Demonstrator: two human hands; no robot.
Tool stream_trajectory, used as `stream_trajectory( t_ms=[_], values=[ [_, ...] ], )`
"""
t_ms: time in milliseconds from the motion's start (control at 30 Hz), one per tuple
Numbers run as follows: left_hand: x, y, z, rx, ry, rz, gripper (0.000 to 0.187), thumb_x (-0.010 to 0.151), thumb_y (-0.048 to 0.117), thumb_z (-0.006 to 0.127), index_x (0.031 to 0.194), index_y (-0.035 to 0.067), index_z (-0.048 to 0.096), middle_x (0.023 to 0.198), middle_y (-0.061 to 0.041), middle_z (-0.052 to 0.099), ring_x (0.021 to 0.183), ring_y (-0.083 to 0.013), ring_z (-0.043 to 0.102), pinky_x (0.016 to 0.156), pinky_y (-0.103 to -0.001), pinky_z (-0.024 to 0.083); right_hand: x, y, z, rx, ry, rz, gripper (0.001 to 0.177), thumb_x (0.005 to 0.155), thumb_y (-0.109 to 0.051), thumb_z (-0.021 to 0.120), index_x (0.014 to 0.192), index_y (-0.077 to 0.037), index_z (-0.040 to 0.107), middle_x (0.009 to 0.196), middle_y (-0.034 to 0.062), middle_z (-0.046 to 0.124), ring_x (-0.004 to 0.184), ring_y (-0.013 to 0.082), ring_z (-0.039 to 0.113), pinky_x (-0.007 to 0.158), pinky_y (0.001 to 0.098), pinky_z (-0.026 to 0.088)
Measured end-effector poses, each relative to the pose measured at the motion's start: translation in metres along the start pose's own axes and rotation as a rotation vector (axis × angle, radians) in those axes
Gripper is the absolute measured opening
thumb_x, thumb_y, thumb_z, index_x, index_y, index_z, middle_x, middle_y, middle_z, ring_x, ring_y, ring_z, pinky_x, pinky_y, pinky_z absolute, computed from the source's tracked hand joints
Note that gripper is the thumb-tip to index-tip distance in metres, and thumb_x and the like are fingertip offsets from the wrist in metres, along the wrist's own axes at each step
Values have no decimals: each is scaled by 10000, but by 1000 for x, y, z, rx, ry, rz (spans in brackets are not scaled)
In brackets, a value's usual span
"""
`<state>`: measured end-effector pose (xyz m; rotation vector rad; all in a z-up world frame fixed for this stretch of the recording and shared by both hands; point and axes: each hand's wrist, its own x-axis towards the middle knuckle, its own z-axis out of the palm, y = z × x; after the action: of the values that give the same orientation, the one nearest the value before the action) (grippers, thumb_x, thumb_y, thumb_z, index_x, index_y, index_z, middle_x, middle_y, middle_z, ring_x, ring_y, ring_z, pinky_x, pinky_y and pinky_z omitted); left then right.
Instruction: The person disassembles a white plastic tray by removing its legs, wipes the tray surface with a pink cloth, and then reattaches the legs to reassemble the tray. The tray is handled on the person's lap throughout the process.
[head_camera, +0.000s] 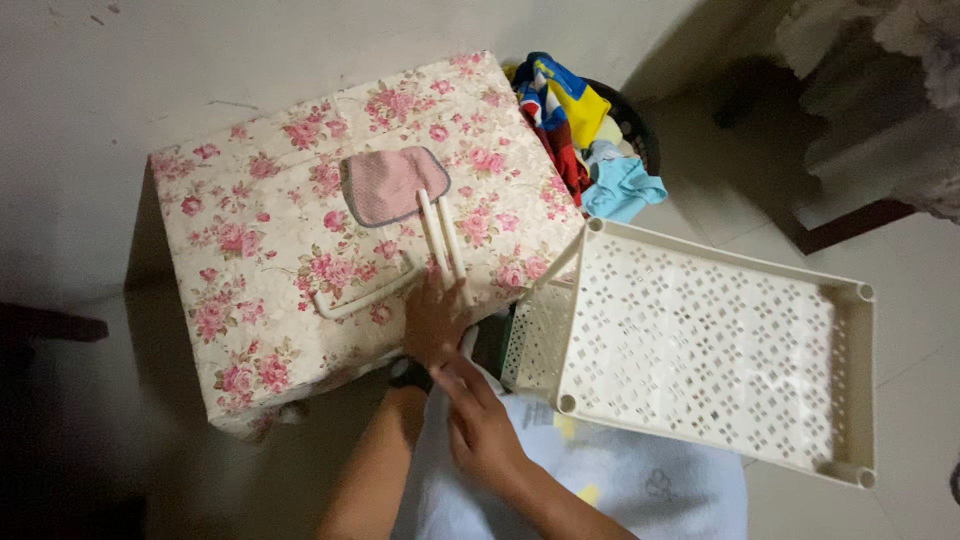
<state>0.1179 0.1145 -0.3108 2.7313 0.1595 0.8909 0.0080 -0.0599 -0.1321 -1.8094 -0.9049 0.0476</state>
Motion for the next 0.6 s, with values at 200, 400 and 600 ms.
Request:
stream_trajectory(
  t_ms=[200,400,600],
  values=[
    [8,73,-127,-759,-142,-358,413,1077,385,526,1346,95,646,1359,-161,678,1288,-324,621,1113,-481,459,-93,-1,-83,26,162,-398,352,881,-44,602,1230,-60,644,1177,187,699,1017,332,725,883,477,589],
    [4,167,-222,-1160,-312,-204,412,1056,335,529,1333,42,612,1275,-143,690,1107,-262,679,907,-355,543,-127,-38,-205,-774,681,-283,312,939,196,357,1092,18,563,1064,246,622,910,385,640,798,464,556],
    [-3,196,-210,-1174,-306,-218,379,1108,323,476,1295,23,611,1184,-155,700,1080,-275,689,945,-366,538,-48,-81,-177,-592,262,-103,500,762,-53,750,1249,-73,643,1139,156,651,1056,366,591,919,437,454]
  ],
)
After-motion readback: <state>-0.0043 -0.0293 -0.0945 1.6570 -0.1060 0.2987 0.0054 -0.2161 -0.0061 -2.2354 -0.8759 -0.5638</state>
